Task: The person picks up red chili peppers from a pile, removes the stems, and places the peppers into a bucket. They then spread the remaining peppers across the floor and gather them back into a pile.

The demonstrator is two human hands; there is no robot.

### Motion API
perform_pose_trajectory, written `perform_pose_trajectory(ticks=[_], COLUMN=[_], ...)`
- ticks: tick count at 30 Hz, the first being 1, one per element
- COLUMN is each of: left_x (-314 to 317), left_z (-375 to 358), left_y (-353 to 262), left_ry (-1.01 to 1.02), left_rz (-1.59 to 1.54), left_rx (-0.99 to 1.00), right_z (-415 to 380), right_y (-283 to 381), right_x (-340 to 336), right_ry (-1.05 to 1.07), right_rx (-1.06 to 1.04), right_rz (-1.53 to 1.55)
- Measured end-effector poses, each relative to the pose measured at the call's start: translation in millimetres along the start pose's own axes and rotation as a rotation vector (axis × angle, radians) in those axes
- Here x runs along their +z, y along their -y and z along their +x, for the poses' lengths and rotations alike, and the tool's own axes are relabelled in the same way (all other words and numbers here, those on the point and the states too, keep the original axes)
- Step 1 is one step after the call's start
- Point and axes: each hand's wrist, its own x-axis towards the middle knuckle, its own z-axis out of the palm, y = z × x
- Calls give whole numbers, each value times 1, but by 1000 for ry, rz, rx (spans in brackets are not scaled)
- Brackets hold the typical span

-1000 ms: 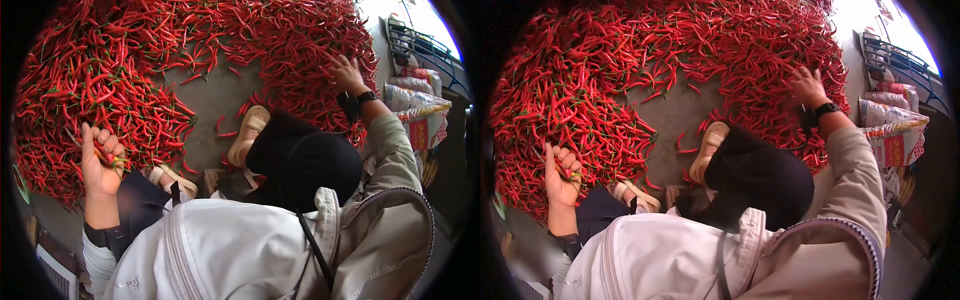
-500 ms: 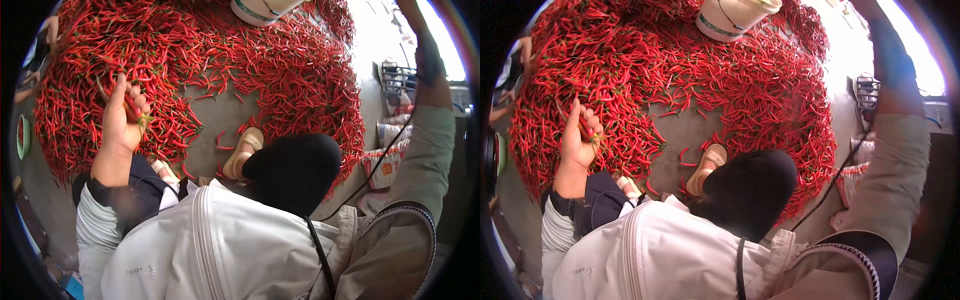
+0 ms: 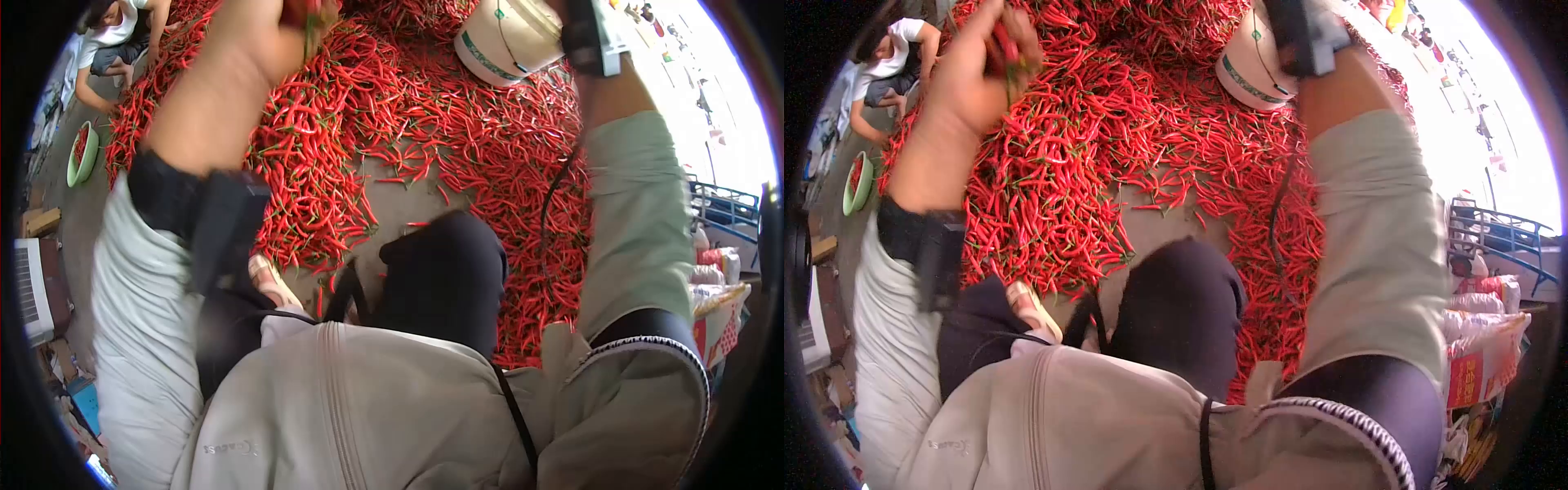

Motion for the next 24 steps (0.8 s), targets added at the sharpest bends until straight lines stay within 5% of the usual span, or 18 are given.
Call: perform_pose_trajectory(ticks=[2,3,6,11,14,17,24], left_x=[-21,-39,-85,-125,-136,-139,-144], left_z=[-16,-19,-41,-58,-47,-35,-29], left_y=[50,75,139,186,196,205,224], left_ry=[-273,-469,-719,-695,-683,-694,-665], left_rz=[-132,-199,-64,-1,-30,-68,-60], left_rx=[-113,-185,-418,-648,-707,-756,-793], right_z=[-51,-83,-192,-326,-349,-345,-377], right_y=[-69,-37,-53,-91,-74,-66,-85], right_x=[57,56,92,120,130,144,121], right_ry=[85,367,593,1130,1115,1083,1139], right_rx=[-3,138,180,63,208,-21,-30], right_rz=[136,-107,-109,-279,-196,-206,-330])
